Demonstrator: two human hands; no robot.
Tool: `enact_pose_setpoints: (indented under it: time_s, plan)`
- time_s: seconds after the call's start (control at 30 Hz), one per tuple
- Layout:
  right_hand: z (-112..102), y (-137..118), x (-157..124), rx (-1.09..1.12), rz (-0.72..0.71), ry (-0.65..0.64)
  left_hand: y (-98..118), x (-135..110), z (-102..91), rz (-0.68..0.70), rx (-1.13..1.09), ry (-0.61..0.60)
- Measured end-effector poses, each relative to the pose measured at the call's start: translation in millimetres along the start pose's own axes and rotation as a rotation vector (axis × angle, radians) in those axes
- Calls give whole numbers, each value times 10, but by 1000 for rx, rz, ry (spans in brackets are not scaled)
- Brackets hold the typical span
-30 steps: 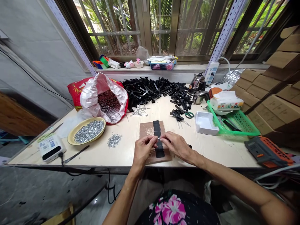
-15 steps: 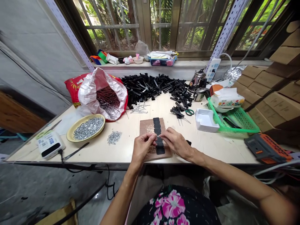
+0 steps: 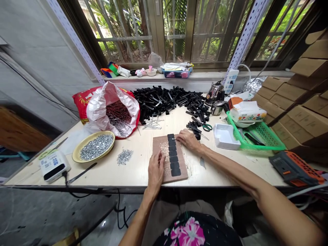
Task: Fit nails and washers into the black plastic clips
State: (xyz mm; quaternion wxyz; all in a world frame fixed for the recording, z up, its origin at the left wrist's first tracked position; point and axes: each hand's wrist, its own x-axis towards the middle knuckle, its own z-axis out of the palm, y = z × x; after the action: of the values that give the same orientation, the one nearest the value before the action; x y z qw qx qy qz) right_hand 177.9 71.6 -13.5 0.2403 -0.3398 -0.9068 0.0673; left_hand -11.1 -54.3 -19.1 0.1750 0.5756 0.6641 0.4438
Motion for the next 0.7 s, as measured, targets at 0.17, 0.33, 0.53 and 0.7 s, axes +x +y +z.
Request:
enact_pose_setpoints:
  time_s: [0.17, 0.33, 0.53, 0.7]
  plan:
    - [20, -166, -173, 64, -489, -139, -75, 6, 33, -33, 27, 26]
    - [-70, -61, 48, 39, -176, -57, -95, -2, 57, -37, 50, 36]
    - [-31, -57, -70, 108, -486, -123, -95, 7, 69, -31, 34, 18]
    - [45, 102, 72, 73, -296, -50, -76, -5, 57, -64, 30, 17]
